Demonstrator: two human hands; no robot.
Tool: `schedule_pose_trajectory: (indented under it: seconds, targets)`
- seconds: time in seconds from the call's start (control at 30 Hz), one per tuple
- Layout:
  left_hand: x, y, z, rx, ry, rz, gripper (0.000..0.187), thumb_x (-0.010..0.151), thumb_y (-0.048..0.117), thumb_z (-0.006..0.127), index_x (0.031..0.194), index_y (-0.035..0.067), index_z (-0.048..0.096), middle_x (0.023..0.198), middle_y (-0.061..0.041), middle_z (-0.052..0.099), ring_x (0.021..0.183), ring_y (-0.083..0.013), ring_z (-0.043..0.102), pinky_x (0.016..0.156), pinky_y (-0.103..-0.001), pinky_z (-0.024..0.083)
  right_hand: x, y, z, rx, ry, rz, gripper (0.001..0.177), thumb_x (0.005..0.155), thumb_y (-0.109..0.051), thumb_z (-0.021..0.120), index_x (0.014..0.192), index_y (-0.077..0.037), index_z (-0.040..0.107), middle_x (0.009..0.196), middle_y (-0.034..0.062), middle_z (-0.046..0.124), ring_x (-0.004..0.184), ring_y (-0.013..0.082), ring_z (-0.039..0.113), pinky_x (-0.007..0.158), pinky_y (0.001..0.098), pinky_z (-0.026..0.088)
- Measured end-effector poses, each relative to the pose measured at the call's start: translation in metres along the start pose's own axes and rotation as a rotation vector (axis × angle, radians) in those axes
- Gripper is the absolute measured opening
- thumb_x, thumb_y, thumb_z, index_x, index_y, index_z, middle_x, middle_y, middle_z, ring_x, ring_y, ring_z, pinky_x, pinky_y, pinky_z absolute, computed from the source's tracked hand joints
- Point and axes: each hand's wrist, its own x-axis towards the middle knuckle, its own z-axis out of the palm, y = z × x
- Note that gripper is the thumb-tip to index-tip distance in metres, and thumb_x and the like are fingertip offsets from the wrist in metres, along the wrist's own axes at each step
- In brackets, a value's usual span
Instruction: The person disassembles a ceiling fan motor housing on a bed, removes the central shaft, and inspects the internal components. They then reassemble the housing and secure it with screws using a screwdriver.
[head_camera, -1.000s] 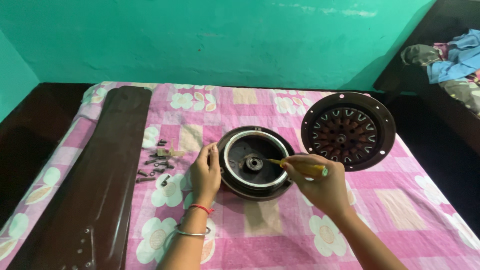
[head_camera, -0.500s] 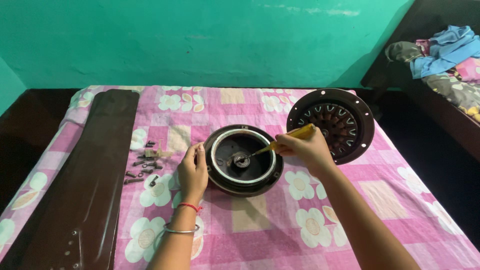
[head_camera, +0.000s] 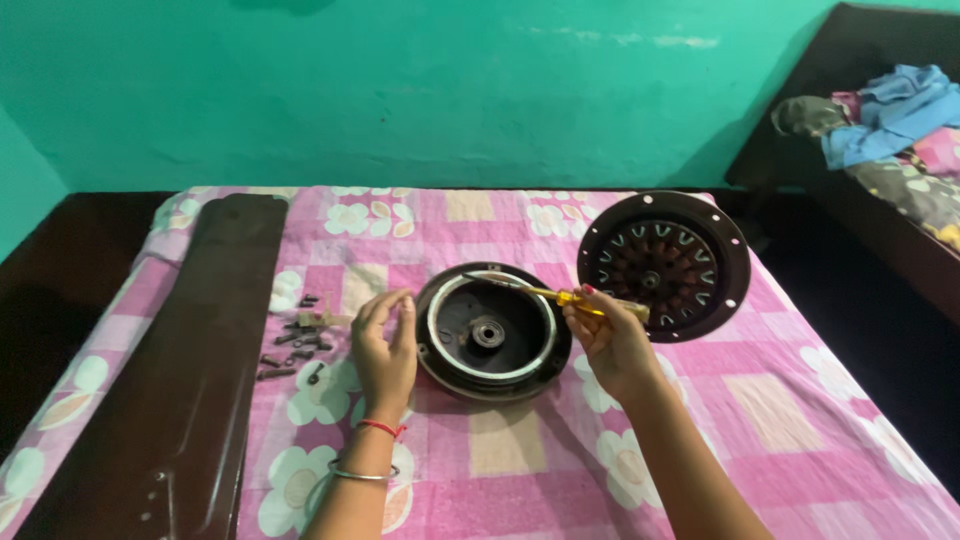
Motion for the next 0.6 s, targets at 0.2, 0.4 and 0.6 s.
schedule_pose_trajectory:
  seconds: [0.2,0.4,0.6]
  targets:
    - [0.009,0.013,-0.007,-0.477,-0.155,-0.245,0.025,0.097,0.024,0.069,0.109,0.004,0.079,0.12,-0.008,0.074,0.119,-0.0162,0.065,0.107,-0.032,0.047,0.001,0.021,0.0,-0.001,-0.118,0.057,0.015,0.098,-0.012,0.064,0.102,0.0,0.071,0.099,0.0128,0.076,0.088,0.0187,0.075,0.081,0.0282,0.061]
    - [0.009,0.015,-0.01,-0.729,-0.301,-0.379,0.024,0.091,0.02,0.074,0.108,0.004,0.08,0.128,-0.006,0.069,0.122,-0.0137,0.061,0.109,-0.031,0.043,-0.001,0.019,0.009,-0.075,-0.115,0.073,0.015,0.098,-0.011,0.064,0.102,0.001,0.072,0.098,0.0107,0.075,0.089,0.0184,0.075,0.083,0.0299,0.061]
    - [0.007,0.003,-0.004,-0.797,-0.32,-0.382,0.012,0.089,0.009,0.079,0.101,0.005,0.08,0.124,-0.006,0.072,0.113,-0.0132,0.064,0.104,-0.03,0.048,-0.003,0.017,0.012,-0.097,-0.116,0.078,0.015,0.097,-0.01,0.065,0.102,0.002,0.072,0.099,0.0121,0.075,0.089,0.0193,0.075,0.084,0.0301,0.061]
